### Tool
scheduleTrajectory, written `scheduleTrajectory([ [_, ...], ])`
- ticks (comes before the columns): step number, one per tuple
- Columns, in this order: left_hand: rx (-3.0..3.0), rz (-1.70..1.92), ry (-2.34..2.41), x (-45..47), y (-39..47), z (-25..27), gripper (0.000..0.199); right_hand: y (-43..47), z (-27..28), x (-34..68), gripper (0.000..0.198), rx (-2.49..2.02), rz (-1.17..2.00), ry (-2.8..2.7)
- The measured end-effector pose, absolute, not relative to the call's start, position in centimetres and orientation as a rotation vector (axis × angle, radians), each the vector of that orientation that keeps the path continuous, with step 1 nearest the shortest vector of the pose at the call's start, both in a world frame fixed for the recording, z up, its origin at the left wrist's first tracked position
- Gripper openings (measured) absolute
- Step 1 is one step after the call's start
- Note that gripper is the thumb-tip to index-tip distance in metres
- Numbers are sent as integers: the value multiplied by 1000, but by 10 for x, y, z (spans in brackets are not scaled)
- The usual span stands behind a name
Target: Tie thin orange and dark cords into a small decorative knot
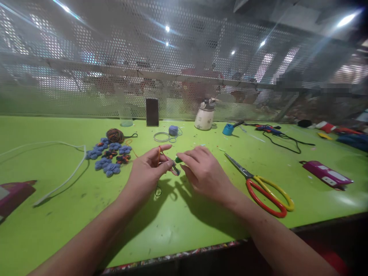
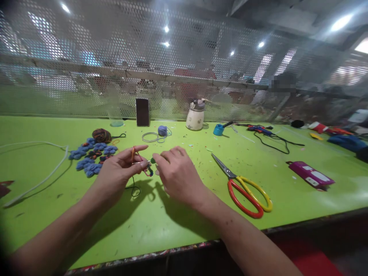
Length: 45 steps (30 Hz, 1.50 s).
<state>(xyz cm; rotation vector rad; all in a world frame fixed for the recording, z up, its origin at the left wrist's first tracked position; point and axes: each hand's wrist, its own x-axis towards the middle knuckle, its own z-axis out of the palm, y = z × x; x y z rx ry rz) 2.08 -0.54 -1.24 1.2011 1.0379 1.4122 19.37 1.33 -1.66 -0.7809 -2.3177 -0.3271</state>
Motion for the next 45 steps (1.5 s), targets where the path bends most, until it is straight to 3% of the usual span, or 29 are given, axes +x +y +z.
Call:
scheduleTrajectory([
  [9,1185,1243,974,14,0,-16,67,22,-17,203,28,-787,238,-2293],
  [23,1166,1211,975,12,-2,-8,89,13,-4,200,37,-779,781,-2181],
  [33,1287,1201,1027,16,-5,-8,93,15,-4,203,40,-785,922,-2215],
  [45,1289,1200,1015,13,-2,-7,84,22,-6,204,33,-891,1131,-1994],
])
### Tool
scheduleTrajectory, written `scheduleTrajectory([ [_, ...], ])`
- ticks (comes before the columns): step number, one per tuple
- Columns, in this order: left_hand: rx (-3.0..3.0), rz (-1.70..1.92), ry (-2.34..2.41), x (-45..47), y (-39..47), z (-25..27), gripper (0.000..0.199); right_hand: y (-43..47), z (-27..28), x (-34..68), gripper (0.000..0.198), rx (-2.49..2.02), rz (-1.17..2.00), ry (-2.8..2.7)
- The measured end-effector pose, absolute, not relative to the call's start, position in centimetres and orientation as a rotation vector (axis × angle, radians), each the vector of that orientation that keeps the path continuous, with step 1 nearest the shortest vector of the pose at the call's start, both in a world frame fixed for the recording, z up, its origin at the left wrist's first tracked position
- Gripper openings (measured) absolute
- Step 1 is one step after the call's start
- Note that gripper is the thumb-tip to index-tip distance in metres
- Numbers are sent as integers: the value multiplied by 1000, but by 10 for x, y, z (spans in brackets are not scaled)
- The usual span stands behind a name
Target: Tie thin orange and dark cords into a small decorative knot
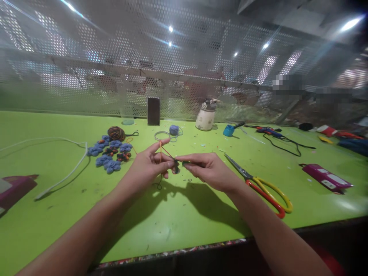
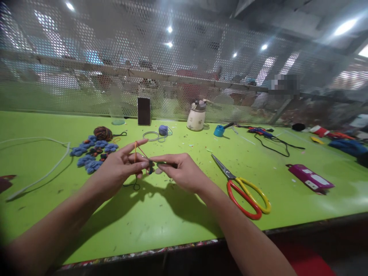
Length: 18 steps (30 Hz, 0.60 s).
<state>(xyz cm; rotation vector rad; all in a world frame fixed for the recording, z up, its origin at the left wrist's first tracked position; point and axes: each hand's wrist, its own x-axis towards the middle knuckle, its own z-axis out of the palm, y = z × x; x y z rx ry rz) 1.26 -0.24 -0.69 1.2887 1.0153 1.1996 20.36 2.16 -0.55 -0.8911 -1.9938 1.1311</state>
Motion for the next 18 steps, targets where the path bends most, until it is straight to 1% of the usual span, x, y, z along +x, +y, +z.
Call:
scheduleTrajectory([
  [5,1187,1208,954,11,0,-9,82,24,-7,207,35,-875,1144,-2015],
  [11,1054,1218,844,12,-3,-5,76,27,-5,208,34,-878,1162,-2012],
  [18,1239,1174,935,12,-2,-6,80,27,-5,208,34,-906,1221,-2024],
])
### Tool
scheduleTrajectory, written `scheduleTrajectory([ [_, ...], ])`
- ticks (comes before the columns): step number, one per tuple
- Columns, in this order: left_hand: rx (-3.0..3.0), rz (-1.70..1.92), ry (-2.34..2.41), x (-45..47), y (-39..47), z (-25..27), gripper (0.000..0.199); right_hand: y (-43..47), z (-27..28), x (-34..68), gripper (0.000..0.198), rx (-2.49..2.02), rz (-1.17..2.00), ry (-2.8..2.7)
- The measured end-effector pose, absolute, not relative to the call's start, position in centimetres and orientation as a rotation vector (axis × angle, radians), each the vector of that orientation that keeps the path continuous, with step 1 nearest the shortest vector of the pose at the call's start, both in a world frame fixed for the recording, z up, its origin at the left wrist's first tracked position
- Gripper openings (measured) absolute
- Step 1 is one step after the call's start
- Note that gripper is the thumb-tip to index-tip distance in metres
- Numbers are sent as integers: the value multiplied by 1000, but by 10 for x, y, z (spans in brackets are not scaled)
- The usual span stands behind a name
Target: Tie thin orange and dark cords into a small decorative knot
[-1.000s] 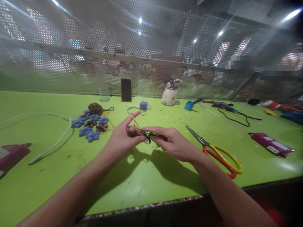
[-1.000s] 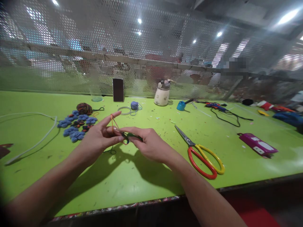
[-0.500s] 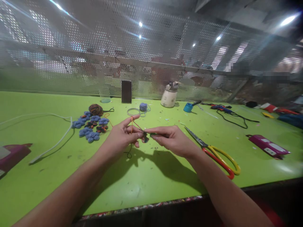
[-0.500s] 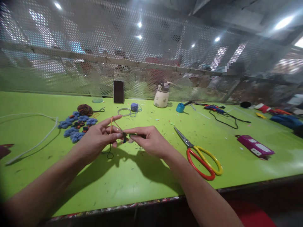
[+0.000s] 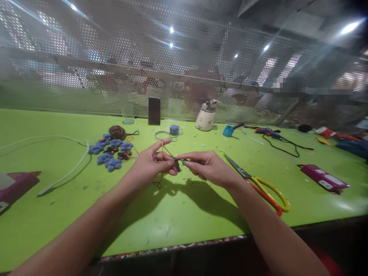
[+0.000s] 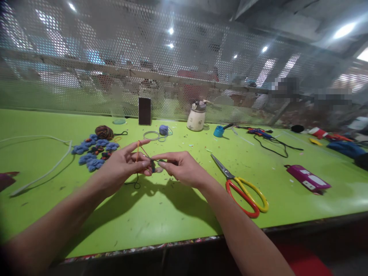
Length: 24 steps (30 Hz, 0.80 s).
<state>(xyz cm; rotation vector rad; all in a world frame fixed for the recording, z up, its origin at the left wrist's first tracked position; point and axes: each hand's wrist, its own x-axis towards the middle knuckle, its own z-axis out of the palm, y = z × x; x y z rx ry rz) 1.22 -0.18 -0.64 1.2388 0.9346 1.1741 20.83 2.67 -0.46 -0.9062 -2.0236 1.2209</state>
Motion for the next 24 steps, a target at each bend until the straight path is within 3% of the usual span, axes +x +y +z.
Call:
scheduleTrajectory([
  [11,1459,1178,1039,22,-6,-8,77,24,-14,195,15,-946,1005,-1984],
  [24,1490,1116,931,15,-8,-2,71,23,-4,201,20,-981,957,-2114],
])
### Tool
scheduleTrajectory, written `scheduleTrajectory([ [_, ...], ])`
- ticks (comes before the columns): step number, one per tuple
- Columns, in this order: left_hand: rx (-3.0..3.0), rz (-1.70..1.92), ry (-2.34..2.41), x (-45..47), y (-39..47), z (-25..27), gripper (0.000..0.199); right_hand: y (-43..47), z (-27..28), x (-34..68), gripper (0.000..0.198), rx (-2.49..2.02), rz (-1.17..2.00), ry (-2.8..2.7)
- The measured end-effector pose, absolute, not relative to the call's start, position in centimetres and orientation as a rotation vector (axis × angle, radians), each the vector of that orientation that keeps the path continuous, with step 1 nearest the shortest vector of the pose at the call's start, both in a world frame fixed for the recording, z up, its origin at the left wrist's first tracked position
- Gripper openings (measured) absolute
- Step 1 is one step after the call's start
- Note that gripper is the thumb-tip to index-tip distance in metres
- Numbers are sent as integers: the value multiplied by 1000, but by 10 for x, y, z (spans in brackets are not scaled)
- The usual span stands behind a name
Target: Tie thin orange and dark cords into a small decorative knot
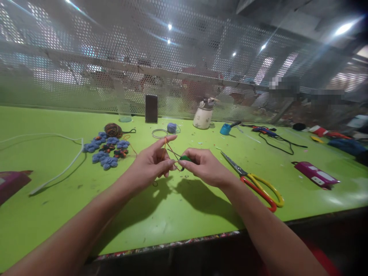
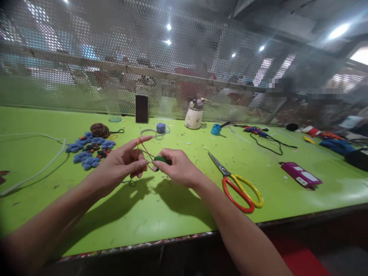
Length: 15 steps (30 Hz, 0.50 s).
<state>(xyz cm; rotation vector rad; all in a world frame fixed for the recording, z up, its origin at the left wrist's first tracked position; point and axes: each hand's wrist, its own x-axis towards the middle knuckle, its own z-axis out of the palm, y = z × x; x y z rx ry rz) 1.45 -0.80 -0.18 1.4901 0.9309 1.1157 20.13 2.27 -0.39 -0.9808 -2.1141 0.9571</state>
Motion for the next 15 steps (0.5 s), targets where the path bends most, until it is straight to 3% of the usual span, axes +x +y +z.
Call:
scheduleTrajectory([
  [15,1269,1120,849,11,-8,-4,66,21,-2,205,26,-900,1233,-2079],
])
